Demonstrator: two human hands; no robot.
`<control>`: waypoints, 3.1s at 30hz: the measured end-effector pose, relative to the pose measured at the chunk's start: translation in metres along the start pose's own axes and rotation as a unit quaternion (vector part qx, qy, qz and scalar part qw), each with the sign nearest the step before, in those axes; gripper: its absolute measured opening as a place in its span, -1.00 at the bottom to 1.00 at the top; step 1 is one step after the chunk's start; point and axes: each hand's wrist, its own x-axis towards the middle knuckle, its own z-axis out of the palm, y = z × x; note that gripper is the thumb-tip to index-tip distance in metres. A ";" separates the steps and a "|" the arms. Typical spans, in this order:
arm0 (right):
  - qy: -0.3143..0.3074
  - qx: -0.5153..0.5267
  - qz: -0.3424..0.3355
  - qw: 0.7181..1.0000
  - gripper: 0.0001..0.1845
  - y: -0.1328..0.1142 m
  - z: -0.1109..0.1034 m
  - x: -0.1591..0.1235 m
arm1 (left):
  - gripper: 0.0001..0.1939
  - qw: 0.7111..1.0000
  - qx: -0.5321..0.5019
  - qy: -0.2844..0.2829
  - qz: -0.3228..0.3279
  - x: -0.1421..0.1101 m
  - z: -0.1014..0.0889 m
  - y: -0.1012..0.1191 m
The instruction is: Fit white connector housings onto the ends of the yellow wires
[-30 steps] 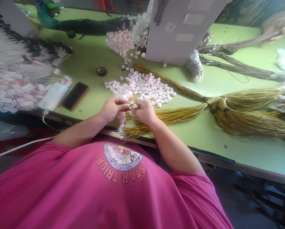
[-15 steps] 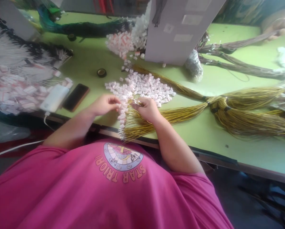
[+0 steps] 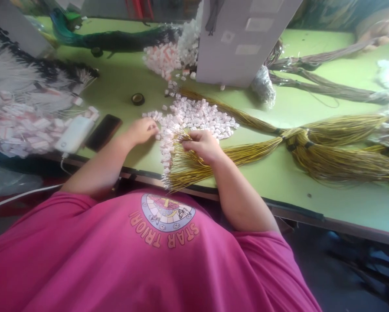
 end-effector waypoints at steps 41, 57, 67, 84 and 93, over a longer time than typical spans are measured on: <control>0.132 -0.224 -0.083 0.962 -0.79 0.003 0.022 -0.007 | -0.82 0.803 -0.586 -0.066 -0.086 -0.043 0.006 0.076; 0.062 -0.134 -0.038 0.988 -0.77 0.006 0.012 0.000 | -0.78 0.994 -0.111 0.009 -0.001 -0.020 -0.020 0.020; 0.009 -0.111 0.006 0.994 -0.74 0.003 0.008 -0.001 | -0.89 0.995 -0.077 0.065 0.008 0.005 0.011 -0.007; 0.092 -0.154 -0.024 0.983 -0.77 0.000 0.017 -0.004 | -0.75 0.736 -0.667 -0.091 -0.077 -0.038 0.020 0.064; 0.088 -0.208 -0.030 0.974 -0.80 0.003 0.020 -0.003 | -0.78 0.729 -0.667 -0.114 -0.104 -0.040 0.015 0.075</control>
